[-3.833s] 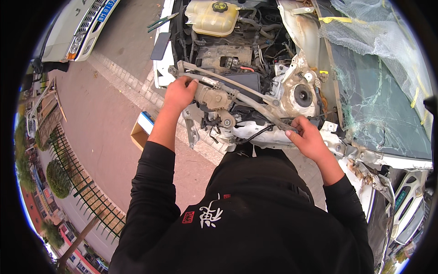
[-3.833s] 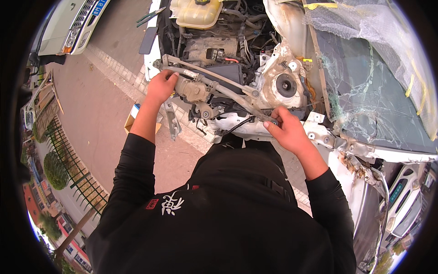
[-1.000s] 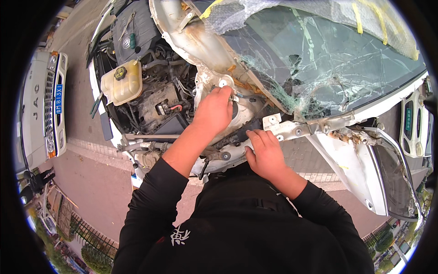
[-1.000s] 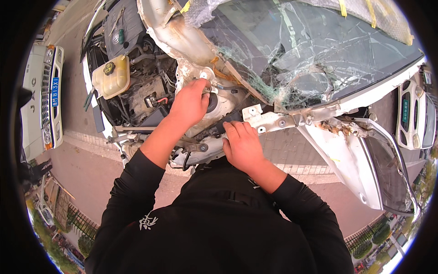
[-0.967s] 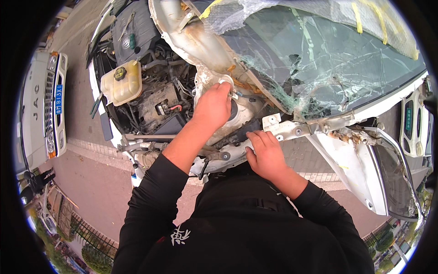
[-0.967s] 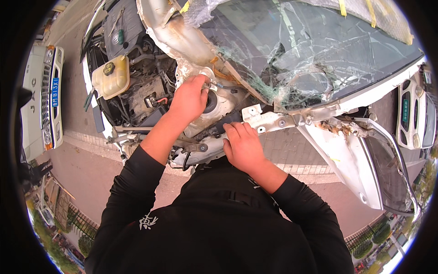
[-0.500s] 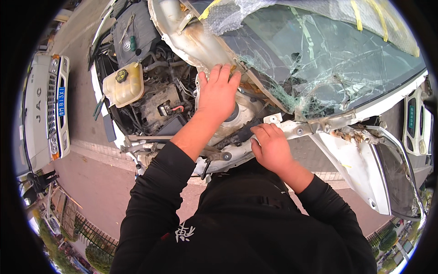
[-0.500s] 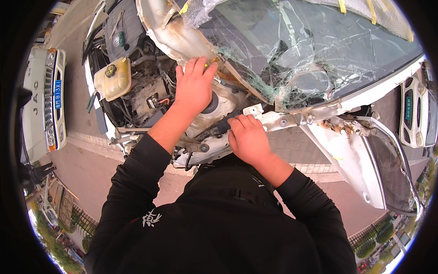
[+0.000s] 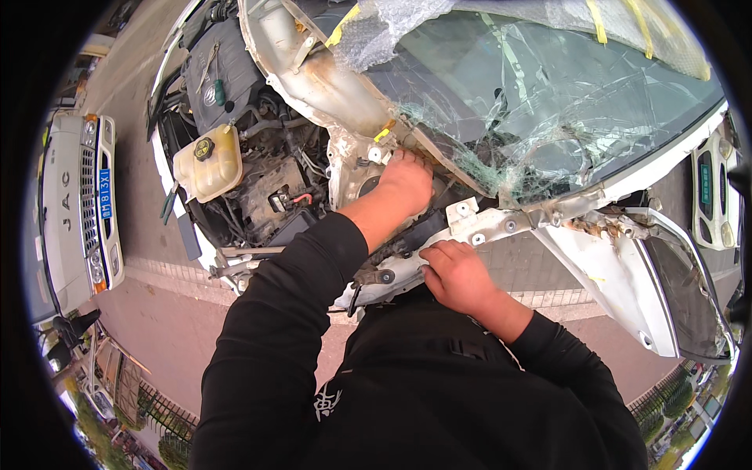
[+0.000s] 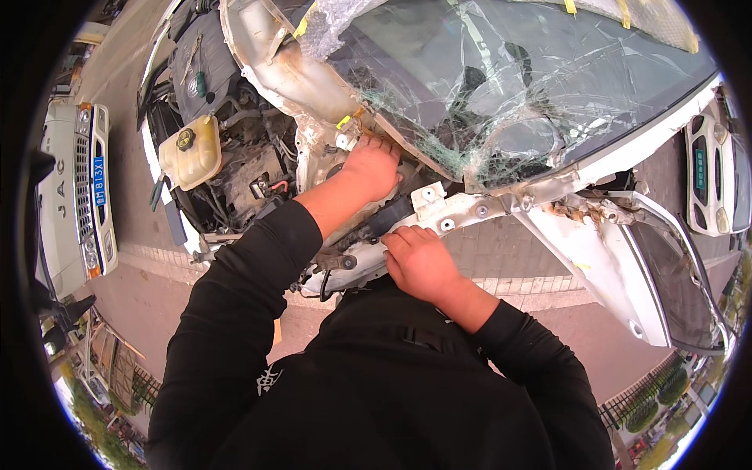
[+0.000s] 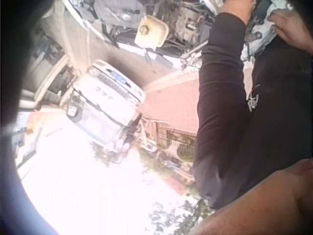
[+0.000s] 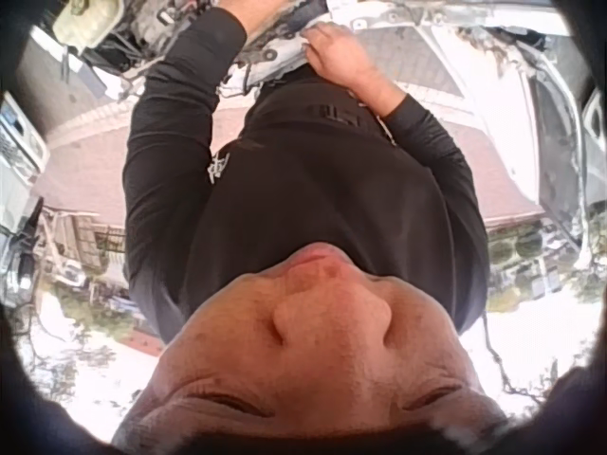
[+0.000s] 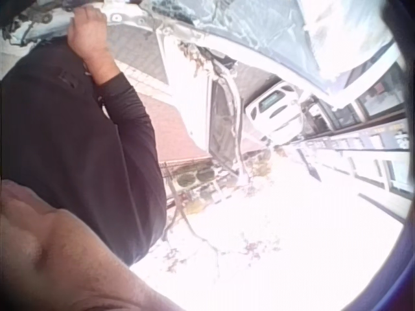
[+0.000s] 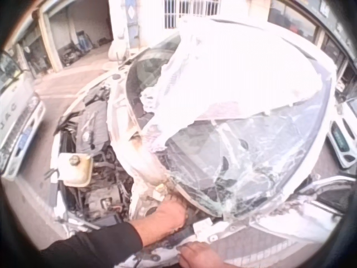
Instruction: The person uses a power drill and a screwdriver to remove bolts and a metal bracket from the front of a damaged white car. They place the removed parts into a cardboard box, then walk into a garage and select additional tools from a red tool cart.
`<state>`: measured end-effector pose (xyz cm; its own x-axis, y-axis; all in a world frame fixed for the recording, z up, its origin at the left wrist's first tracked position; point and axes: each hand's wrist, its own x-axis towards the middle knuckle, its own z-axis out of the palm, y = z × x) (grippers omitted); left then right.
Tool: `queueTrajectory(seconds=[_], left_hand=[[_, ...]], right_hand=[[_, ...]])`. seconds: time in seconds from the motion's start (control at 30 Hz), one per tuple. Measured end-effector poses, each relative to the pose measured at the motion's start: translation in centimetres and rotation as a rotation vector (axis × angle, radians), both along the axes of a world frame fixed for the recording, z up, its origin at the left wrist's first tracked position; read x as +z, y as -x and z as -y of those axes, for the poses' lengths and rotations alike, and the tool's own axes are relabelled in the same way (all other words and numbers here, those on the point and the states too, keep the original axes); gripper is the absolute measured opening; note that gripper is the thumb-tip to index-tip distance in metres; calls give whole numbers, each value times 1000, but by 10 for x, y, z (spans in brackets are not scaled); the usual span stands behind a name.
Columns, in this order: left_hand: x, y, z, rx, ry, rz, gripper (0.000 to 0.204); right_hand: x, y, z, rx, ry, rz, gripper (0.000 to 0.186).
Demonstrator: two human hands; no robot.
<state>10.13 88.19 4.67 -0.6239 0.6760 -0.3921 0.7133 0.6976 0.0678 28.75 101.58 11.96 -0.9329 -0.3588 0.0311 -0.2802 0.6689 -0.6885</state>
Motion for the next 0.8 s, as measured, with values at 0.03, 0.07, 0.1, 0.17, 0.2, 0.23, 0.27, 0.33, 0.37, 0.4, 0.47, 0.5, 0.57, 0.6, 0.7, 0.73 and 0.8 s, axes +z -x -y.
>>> queueTrajectory(seconds=[0.03, 0.07, 0.1, 0.17, 0.2, 0.23, 0.27, 0.33, 0.37, 0.4, 0.47, 0.5, 0.57, 0.6, 0.7, 0.73, 0.8], left_hand=[[-2, 2, -2, 55, -8, 34, 48], [-3, 4, -4, 48, -24, 49, 46], [-4, 7, -7, 38, 2, 68, 44], [-5, 13, -12, 58, 3, 90, 42], [-6, 17, -14, 86, -24, 94, 41], [-7, 21, -15, 107, -46, 101, 40], [-9, 26, -16, 48, -35, 130, 39], [-13, 33, -12, -77, 13, 186, 36], [-16, 34, -11, -75, -13, 204, 35], [-19, 34, -9, -71, -29, 211, 35], [-25, 33, -6, -85, -57, 188, 34], [-27, 31, -4, -101, -69, 159, 33], [-31, 30, -3, -102, -96, 139, 33], [-32, 30, -3, -86, -109, 150, 33], [-32, 30, -3, -81, -101, 168, 33], [-31, 31, -3, -88, -87, 166, 33], [-28, 30, -2, -67, -112, 152, 33]], right_hand=[[-1, 0, 0, -8, 18, 3, 27], [-1, -1, -1, -16, 24, 6, 27], [-2, -1, -1, -26, 31, 8, 26], [-4, -1, -2, -34, 49, 16, 26], [-4, -1, -2, -36, 58, 23, 26], [-6, -1, -3, -37, 65, 28, 26], [-7, -1, -4, -44, 70, 30, 26], [-9, -1, -5, -51, 85, 39, 26], [-9, -1, -5, -58, 86, 48, 26], [-10, -1, -5, -65, 87, 58, 26], [-11, -1, -6, -73, 89, 73, 25], [-12, -1, -6, -73, 91, 79, 25], [-13, 0, -6, -69, 91, 81, 25], [-14, 1, -6, -66, 91, 78, 25], [-14, 4, -3, -67, 104, 85, 24], [-14, 5, -3, -70, 110, 89, 24], [-13, 6, -2, -79, 110, 91, 23]])
